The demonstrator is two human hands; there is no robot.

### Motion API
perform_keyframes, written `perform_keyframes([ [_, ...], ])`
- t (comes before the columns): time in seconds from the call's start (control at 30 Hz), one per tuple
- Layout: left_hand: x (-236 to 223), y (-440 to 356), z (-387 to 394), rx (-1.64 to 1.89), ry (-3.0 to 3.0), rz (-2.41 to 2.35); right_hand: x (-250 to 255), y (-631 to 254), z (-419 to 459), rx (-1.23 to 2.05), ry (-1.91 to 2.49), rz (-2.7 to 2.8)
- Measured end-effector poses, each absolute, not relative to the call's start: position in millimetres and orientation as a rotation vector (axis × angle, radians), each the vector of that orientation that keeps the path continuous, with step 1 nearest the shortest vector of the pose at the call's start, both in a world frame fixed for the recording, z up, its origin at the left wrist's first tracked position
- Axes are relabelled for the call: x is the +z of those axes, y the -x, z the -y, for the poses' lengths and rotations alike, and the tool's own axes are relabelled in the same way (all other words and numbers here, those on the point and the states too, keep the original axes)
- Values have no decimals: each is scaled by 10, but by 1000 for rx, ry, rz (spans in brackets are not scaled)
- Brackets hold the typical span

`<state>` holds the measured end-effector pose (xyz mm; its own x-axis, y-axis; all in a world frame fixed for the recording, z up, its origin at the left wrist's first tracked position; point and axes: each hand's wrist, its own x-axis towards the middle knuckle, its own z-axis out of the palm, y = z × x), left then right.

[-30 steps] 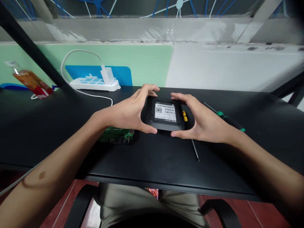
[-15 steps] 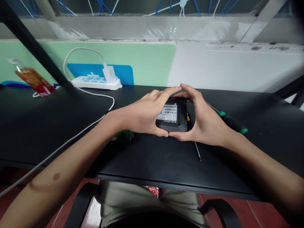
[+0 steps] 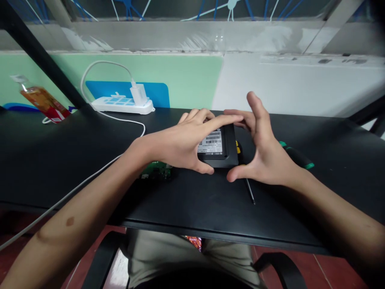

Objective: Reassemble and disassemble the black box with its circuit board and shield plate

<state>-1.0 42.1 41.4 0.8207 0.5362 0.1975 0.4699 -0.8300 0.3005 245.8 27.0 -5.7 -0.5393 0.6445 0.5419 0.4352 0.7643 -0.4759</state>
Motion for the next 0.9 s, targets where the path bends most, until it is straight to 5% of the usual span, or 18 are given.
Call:
perform_keyframes([
  [0.9,397,-3,-391,719,-2456,-627,-186,-2314,-211,560,879,2288],
])
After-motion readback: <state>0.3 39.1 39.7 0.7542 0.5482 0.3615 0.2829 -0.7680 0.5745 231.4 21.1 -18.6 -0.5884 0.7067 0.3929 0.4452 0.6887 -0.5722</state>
